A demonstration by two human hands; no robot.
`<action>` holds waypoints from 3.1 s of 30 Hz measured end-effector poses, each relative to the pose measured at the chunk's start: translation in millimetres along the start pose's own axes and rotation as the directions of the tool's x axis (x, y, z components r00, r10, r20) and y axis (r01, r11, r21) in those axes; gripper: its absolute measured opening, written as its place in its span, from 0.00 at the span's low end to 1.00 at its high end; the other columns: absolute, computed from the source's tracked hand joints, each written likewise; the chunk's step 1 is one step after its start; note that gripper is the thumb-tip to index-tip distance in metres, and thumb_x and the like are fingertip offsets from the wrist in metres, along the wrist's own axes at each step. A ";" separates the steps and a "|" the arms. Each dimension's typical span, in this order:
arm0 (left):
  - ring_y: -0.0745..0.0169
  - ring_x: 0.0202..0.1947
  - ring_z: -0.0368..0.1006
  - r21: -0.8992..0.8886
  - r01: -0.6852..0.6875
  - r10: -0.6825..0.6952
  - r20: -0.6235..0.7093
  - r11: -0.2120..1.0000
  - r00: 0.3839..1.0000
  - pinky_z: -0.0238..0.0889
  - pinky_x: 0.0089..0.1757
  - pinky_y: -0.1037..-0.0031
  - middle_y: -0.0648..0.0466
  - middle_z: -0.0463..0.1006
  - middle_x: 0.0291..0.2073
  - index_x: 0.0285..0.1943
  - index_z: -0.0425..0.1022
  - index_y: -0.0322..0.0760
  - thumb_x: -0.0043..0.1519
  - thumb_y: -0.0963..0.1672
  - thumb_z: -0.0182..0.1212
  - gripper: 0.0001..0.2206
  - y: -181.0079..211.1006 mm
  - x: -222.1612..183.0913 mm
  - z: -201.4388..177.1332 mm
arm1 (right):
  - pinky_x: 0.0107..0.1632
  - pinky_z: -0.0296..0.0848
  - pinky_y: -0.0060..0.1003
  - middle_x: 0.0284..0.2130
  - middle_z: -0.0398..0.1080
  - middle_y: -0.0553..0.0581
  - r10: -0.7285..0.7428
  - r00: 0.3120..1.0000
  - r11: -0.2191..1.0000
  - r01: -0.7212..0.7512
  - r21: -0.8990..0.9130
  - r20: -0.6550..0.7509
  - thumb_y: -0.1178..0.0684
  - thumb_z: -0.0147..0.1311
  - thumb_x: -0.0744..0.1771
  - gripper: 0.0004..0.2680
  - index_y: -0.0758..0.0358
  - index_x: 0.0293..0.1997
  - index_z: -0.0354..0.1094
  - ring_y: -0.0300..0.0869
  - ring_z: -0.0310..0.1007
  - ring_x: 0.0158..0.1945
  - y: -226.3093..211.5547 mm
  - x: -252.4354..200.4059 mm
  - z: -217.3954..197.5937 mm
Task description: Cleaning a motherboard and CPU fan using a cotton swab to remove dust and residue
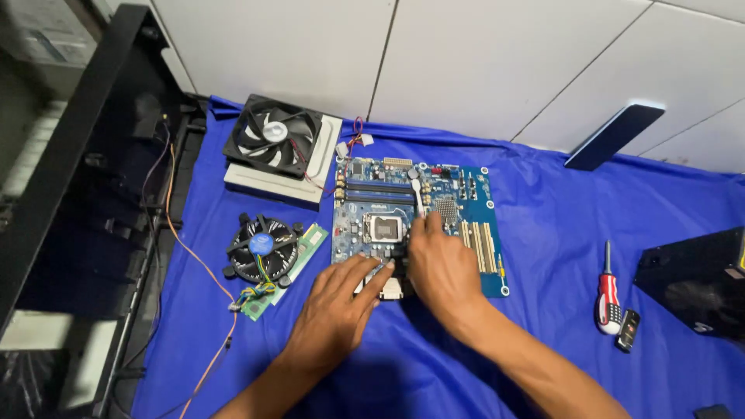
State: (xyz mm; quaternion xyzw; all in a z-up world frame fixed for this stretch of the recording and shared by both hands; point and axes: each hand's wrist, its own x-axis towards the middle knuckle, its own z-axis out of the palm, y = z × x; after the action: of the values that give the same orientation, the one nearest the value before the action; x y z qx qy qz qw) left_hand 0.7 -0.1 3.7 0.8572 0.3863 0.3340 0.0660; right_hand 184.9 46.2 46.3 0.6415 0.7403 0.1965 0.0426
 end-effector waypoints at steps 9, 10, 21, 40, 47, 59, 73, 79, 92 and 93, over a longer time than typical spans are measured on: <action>0.48 0.64 0.67 0.045 -0.010 0.010 -0.001 0.999 1.000 0.60 0.58 0.58 0.49 0.73 0.62 0.71 0.67 0.43 0.65 0.43 0.58 0.23 -2.3 -5.1 7.2 | 0.15 0.74 0.45 0.46 0.70 0.57 -0.001 1.000 0.999 0.000 0.037 0.014 0.59 0.50 0.62 0.10 0.57 0.47 0.67 0.51 0.80 0.19 7.1 -14.1 -1.6; 0.48 0.64 0.67 0.052 -0.014 0.014 -0.007 0.999 1.000 0.60 0.58 0.58 0.49 0.73 0.62 0.71 0.67 0.43 0.65 0.43 0.58 0.23 -5.1 -2.7 6.7 | 0.15 0.74 0.45 0.46 0.70 0.57 0.000 1.000 0.999 0.000 0.037 0.004 0.59 0.50 0.62 0.10 0.57 0.47 0.67 0.51 0.80 0.19 3.8 -13.3 -6.2; 0.47 0.64 0.66 0.018 -0.015 0.014 0.003 1.000 1.000 0.59 0.58 0.57 0.49 0.72 0.62 0.71 0.67 0.41 0.65 0.43 0.57 0.23 -2.8 -3.9 4.5 | 0.14 0.74 0.51 0.40 0.66 0.57 0.009 0.999 0.999 -0.010 0.042 0.042 0.59 0.46 0.65 0.09 0.60 0.49 0.64 0.55 0.78 0.19 11.2 -13.9 1.1; 0.45 0.63 0.67 -0.005 -0.002 0.002 -0.005 1.000 1.000 0.60 0.56 0.57 0.48 0.73 0.62 0.72 0.67 0.41 0.65 0.42 0.56 0.23 -1.2 -3.1 1.8 | 0.17 0.74 0.57 0.35 0.65 0.59 0.001 0.999 0.989 -0.009 0.145 0.054 0.58 0.47 0.66 0.09 0.66 0.50 0.64 0.63 0.76 0.20 19.5 -12.8 -1.0; 0.45 0.63 0.67 -0.003 -0.013 0.013 -0.021 1.000 1.000 0.60 0.57 0.57 0.48 0.73 0.62 0.70 0.69 0.40 0.64 0.42 0.56 0.22 -0.3 -2.7 2.7 | 0.24 0.75 0.63 0.40 0.65 0.62 -0.025 0.982 0.973 -0.020 0.231 0.189 0.59 0.45 0.66 0.07 0.64 0.47 0.63 0.66 0.78 0.26 15.7 -9.3 -15.5; 0.32 0.61 0.66 -0.045 -0.089 0.087 -0.048 0.995 0.995 0.58 0.60 0.49 0.31 0.73 0.54 0.42 0.75 0.26 0.59 0.40 0.58 0.07 -10.8 -9.1 11.9 | 0.23 0.76 0.63 0.40 0.66 0.66 -0.220 0.968 0.881 0.144 0.450 0.122 0.60 0.54 0.63 0.12 0.71 0.50 0.64 0.67 0.76 0.24 -29.6 13.3 -31.9; 0.45 0.62 0.67 -0.026 -0.023 0.022 -0.021 0.999 1.000 0.59 0.57 0.56 0.47 0.73 0.62 0.70 0.68 0.40 0.65 0.42 0.55 0.21 -1.9 -3.3 3.0 | 0.33 0.66 0.70 0.32 0.66 0.66 -0.075 0.997 0.831 0.064 0.553 -0.003 0.55 0.47 0.67 0.06 0.68 0.41 0.67 0.74 0.69 0.28 17.4 49.1 -1.0; 0.45 0.62 0.68 -0.018 -0.009 0.009 -0.011 1.000 1.000 0.59 0.57 0.57 0.48 0.73 0.61 0.68 0.70 0.41 0.65 0.42 0.55 0.20 0.1 -2.5 2.3 | 0.30 0.74 0.67 0.40 0.68 0.69 -0.082 0.993 0.838 0.021 0.546 0.088 0.69 0.49 0.63 0.14 0.73 0.55 0.65 0.71 0.75 0.28 9.7 43.2 -11.0; 0.48 0.63 0.68 0.017 -0.002 0.002 -0.013 1.000 1.000 0.59 0.57 0.58 0.50 0.73 0.61 0.69 0.69 0.43 0.65 0.42 0.56 0.21 -2.8 -2.6 4.3 | 0.24 0.72 0.66 0.41 0.64 0.65 -0.127 0.988 0.875 0.068 0.479 0.092 0.65 0.47 0.66 0.16 0.71 0.62 0.60 0.67 0.74 0.22 24.4 13.8 -0.7; 0.49 0.63 0.68 0.021 0.000 0.000 -0.015 1.000 1.000 0.58 0.58 0.58 0.51 0.74 0.62 0.68 0.70 0.44 0.64 0.42 0.56 0.21 -2.5 -3.6 4.5 | 0.24 0.74 0.63 0.37 0.66 0.61 -0.126 0.990 0.852 0.075 0.518 0.064 0.62 0.52 0.65 0.19 0.68 0.64 0.62 0.63 0.73 0.19 29.0 4.3 -1.3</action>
State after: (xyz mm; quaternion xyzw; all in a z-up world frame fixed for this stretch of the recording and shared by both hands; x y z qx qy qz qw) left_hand 0.2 -0.3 -2.5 0.8553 0.3904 0.3362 0.0542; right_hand 210.8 52.9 58.3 0.5985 0.7955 -0.0415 -0.0847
